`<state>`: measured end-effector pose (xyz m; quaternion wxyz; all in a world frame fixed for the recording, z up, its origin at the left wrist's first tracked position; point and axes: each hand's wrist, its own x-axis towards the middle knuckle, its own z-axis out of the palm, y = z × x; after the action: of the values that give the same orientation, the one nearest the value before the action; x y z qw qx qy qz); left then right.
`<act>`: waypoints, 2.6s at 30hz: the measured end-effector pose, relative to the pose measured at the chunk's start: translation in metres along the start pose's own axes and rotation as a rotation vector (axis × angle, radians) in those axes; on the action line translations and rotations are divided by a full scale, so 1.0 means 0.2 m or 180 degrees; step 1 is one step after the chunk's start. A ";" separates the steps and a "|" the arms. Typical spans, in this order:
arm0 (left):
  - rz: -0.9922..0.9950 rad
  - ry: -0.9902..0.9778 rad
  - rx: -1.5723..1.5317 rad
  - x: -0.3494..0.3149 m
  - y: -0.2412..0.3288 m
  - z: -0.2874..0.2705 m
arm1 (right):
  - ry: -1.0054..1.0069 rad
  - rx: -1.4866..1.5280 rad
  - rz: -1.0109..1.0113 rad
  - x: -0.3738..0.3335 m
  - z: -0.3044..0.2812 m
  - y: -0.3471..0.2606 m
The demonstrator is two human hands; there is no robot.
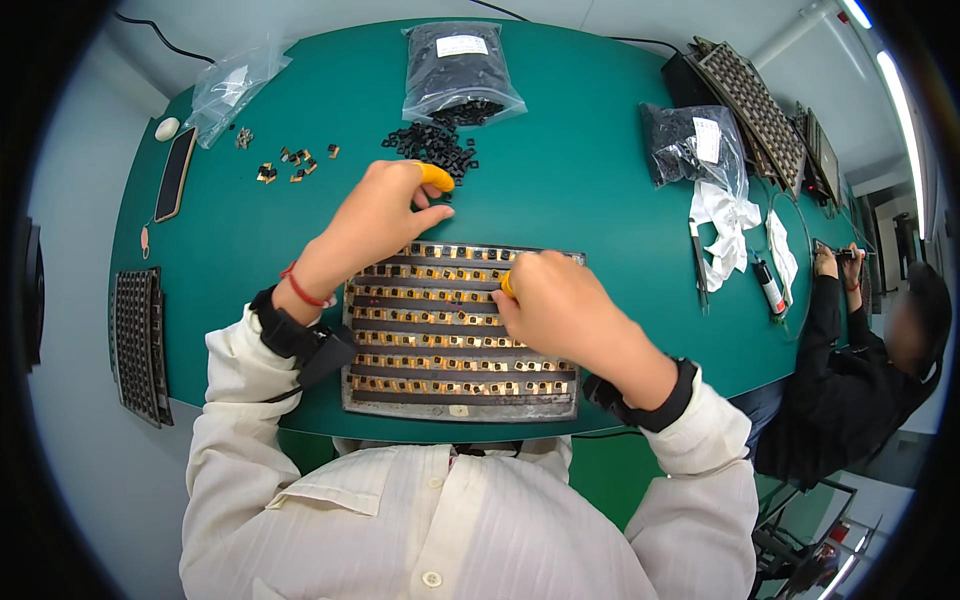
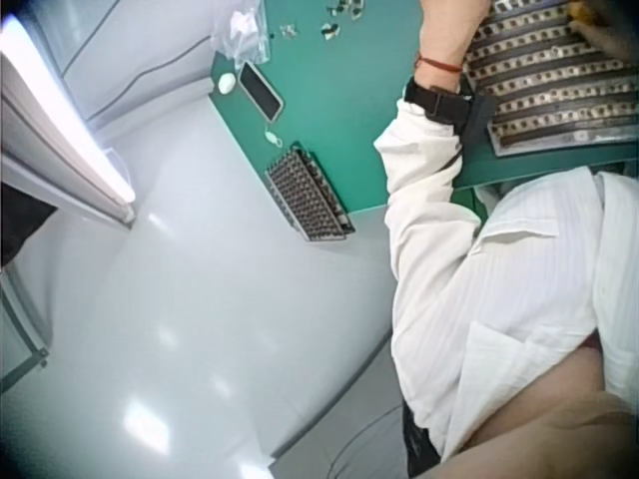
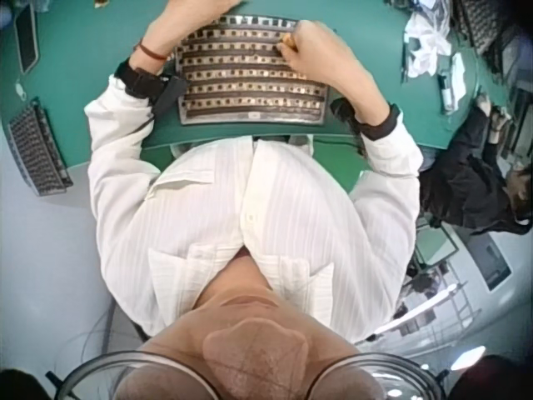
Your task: The person uses two yellow-handled tools to press small black components into a grid of slots on a metal tray. The person works systematically across the tray, picking up components from a pile on the table and inserting them into the designated positions.
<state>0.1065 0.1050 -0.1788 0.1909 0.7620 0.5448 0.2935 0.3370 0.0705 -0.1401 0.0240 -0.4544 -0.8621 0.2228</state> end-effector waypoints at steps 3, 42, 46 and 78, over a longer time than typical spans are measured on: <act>0.0285 0.0095 0.0373 -0.01 -0.02 0.05 | -0.0582 0.0302 0.0115 0.12 -0.14 -0.01; 0.0571 -0.0412 0.0885 -0.35 0.12 -0.11 | 0.0469 0.0515 -0.0170 0.06 -0.03 0.00; -0.0111 -0.0964 0.1053 -0.39 0.18 -0.12 | 0.0515 0.0687 0.0024 0.00 0.02 0.03; -0.0008 0.0163 0.0537 -0.03 -0.01 0.02 | 0.0386 0.0499 -0.0183 0.31 -0.16 0.06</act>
<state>0.1065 0.0997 -0.1844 0.1124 0.7669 0.5732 0.2657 0.3175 0.1373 -0.1260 0.1180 -0.4389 -0.8517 0.2609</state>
